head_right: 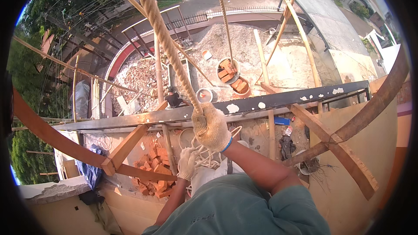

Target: The person loads bricks and rubble into buckets and uses a rope and pulley system to hoist them from a lower level to a balcony. The person repeatedly ties buckets to the rope, pulls them up, and unloads them.

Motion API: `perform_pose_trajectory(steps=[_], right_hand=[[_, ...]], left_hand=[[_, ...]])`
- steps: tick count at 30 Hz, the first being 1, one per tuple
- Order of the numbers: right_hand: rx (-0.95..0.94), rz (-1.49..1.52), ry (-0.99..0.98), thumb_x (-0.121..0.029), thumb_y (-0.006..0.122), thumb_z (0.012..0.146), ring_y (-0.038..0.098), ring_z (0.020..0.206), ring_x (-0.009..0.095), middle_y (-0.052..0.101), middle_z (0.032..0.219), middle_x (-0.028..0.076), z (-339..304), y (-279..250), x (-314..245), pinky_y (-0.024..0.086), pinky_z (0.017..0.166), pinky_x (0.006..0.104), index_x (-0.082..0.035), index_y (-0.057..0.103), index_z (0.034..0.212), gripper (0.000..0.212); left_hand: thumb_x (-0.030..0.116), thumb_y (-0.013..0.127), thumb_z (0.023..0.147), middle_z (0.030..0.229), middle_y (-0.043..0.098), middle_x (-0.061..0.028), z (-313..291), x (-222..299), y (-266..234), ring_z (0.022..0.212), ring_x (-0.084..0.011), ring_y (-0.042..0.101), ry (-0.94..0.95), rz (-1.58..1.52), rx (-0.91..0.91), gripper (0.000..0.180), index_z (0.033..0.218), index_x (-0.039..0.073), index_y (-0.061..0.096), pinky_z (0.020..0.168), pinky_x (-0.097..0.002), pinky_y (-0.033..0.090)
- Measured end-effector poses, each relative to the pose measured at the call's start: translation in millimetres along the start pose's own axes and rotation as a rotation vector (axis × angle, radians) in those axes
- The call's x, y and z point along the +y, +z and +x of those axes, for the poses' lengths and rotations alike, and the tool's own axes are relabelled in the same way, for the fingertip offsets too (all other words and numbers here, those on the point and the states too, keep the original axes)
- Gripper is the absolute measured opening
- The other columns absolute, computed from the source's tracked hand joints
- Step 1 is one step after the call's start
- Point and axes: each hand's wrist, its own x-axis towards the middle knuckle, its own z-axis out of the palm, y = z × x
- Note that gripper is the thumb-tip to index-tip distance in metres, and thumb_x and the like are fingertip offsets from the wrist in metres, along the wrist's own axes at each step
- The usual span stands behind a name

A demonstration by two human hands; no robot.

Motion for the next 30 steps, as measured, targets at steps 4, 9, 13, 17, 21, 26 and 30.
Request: perform_pose_trajectory(steps=[4,9,13,17,21,26,30], right_hand=[[-0.078,-0.164,0.065,-0.017,0.070,0.096,0.068,0.073,0.044,0.067,0.078,0.019,-64,27,107,0.053,0.065,0.0492,-0.004,0.060,0.103,0.018],[-0.327,-0.351,0.295,-0.019,0.069,0.092,0.071,0.086,0.045,0.073,0.090,0.021,-118,51,166,0.057,0.072,0.0517,-0.007,0.062,0.110,0.022],[-0.725,-0.581,0.488,-0.027,0.066,0.094,0.073,0.093,0.043,0.074,0.097,0.022,-150,67,185,0.058,0.077,0.0516,-0.007,0.064,0.114,0.028],[-0.857,-0.432,0.473,-0.028,0.065,0.097,0.072,0.101,0.043,0.073,0.104,0.027,-112,58,151,0.057,0.085,0.0498,-0.006,0.067,0.118,0.031],[-0.002,-0.093,0.289,-0.022,0.082,0.093,0.070,0.096,0.027,0.070,0.105,0.013,35,31,78,0.058,0.085,0.0394,-0.002,0.064,0.130,0.045],[0.066,-0.547,-0.063,-0.044,0.085,0.089,0.063,0.125,0.032,0.063,0.135,0.022,227,70,100,0.052,0.105,0.0420,0.004,0.055,0.142,0.078],[-0.367,0.260,0.072,-0.042,0.079,0.096,0.068,0.072,0.013,0.070,0.075,0.004,288,83,100,0.055,0.068,0.0323,0.003,0.072,0.095,0.045]], left_hand=[[0.045,0.055,0.109,0.148,0.057,-0.0186,166,209,-121,0.136,-0.0326,0.059,0.446,-0.592,-0.115,0.062,0.150,-0.002,0.051,0.116,-0.0448,0.045],[0.050,0.067,0.102,0.126,0.063,-0.0219,235,472,-261,0.109,-0.0268,0.064,0.988,-0.761,-0.208,0.066,0.143,0.001,0.050,0.092,-0.0435,0.053],[0.045,0.064,0.105,0.099,0.062,-0.0115,252,468,-288,0.078,-0.0171,0.058,0.986,-0.699,-0.124,0.043,0.121,0.005,0.058,0.064,-0.0326,0.046],[0.040,0.061,0.109,0.078,0.059,-0.0022,258,431,-263,0.052,-0.0088,0.048,0.847,-0.672,0.260,0.031,0.105,0.009,0.063,0.042,-0.0241,0.037],[0.033,0.060,0.110,0.076,0.053,0.0001,244,377,-225,0.052,-0.0070,0.044,0.662,-0.654,0.595,0.027,0.107,0.006,0.060,0.043,-0.0229,0.032],[0.027,0.060,0.109,0.083,0.056,-0.0005,206,320,-186,0.063,-0.0079,0.051,0.545,-0.624,0.593,0.024,0.111,0.003,0.059,0.051,-0.0244,0.039],[0.022,0.060,0.107,0.091,0.066,-0.0043,174,262,-192,0.072,-0.0137,0.063,0.419,-0.437,0.653,0.021,0.107,0.001,0.063,0.062,-0.0319,0.051]])
